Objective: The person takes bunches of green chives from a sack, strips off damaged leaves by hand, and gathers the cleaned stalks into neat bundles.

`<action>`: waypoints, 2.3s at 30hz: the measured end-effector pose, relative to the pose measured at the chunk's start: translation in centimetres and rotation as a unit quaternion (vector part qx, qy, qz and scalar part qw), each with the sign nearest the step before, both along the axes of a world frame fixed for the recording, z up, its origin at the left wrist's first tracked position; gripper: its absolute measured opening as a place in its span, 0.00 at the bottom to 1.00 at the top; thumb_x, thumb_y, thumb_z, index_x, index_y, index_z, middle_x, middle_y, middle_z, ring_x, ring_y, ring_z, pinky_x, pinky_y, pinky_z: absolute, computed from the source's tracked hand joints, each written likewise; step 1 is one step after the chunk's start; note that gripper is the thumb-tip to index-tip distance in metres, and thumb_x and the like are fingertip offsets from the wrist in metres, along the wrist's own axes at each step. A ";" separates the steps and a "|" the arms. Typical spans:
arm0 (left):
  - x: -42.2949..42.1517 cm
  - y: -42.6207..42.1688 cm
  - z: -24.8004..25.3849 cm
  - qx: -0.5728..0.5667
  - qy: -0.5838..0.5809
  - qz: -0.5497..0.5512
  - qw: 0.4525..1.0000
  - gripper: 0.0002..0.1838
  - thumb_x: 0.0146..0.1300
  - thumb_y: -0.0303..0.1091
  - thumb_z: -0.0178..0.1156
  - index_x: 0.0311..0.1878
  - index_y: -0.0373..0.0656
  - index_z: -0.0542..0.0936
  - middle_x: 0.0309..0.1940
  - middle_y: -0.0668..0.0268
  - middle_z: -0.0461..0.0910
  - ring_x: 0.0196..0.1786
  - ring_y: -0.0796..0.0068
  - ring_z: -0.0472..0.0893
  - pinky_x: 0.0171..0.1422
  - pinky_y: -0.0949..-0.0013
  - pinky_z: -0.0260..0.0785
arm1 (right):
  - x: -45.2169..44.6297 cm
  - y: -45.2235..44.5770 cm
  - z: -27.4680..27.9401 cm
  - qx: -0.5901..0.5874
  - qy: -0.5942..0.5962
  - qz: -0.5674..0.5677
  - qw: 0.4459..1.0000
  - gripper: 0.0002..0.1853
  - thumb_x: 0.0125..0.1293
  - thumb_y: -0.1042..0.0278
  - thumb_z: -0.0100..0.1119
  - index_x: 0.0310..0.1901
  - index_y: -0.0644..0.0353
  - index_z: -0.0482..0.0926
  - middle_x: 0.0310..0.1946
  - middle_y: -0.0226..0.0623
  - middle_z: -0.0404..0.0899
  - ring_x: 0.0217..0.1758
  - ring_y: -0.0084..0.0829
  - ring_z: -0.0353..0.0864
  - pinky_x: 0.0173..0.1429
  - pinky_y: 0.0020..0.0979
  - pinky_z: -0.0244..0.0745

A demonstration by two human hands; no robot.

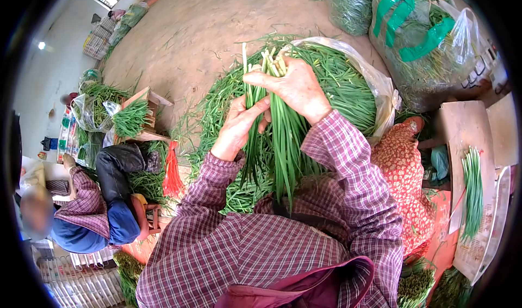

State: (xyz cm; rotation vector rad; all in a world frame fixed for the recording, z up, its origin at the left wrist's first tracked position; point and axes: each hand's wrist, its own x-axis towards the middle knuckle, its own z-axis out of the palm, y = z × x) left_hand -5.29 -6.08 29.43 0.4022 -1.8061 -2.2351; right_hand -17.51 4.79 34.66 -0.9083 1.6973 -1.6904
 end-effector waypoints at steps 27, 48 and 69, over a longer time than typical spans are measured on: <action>-1.0 0.3 1.2 -0.186 -0.023 -0.079 0.979 0.16 0.70 0.39 0.46 0.51 0.38 0.74 0.24 0.75 0.74 0.26 0.84 0.71 0.32 0.80 0.65 | -2.7 1.6 -1.0 -0.051 -0.051 -0.008 0.997 0.15 0.58 0.59 0.67 0.40 0.60 0.82 0.32 0.27 0.82 0.33 0.17 0.78 0.40 0.23 0.73; -6.3 5.5 5.4 0.316 0.020 -0.150 0.937 0.23 0.59 0.33 0.62 0.56 0.33 0.70 0.46 0.57 0.79 0.44 0.66 0.82 0.46 0.65 0.79 | -3.1 6.4 3.4 -0.118 -0.187 0.025 0.975 0.13 0.60 0.66 0.64 0.45 0.62 0.80 0.36 0.31 0.82 0.37 0.21 0.80 0.42 0.24 0.77; -5.6 10.6 2.5 0.336 0.007 -0.166 0.927 0.21 0.64 0.38 0.56 0.57 0.39 0.70 0.40 0.56 0.79 0.42 0.56 0.82 0.45 0.53 0.78 | -4.5 13.4 1.9 -0.068 0.305 -0.126 0.941 0.18 0.64 0.53 0.57 0.40 0.64 0.77 0.25 0.39 0.79 0.26 0.29 0.80 0.31 0.31 0.73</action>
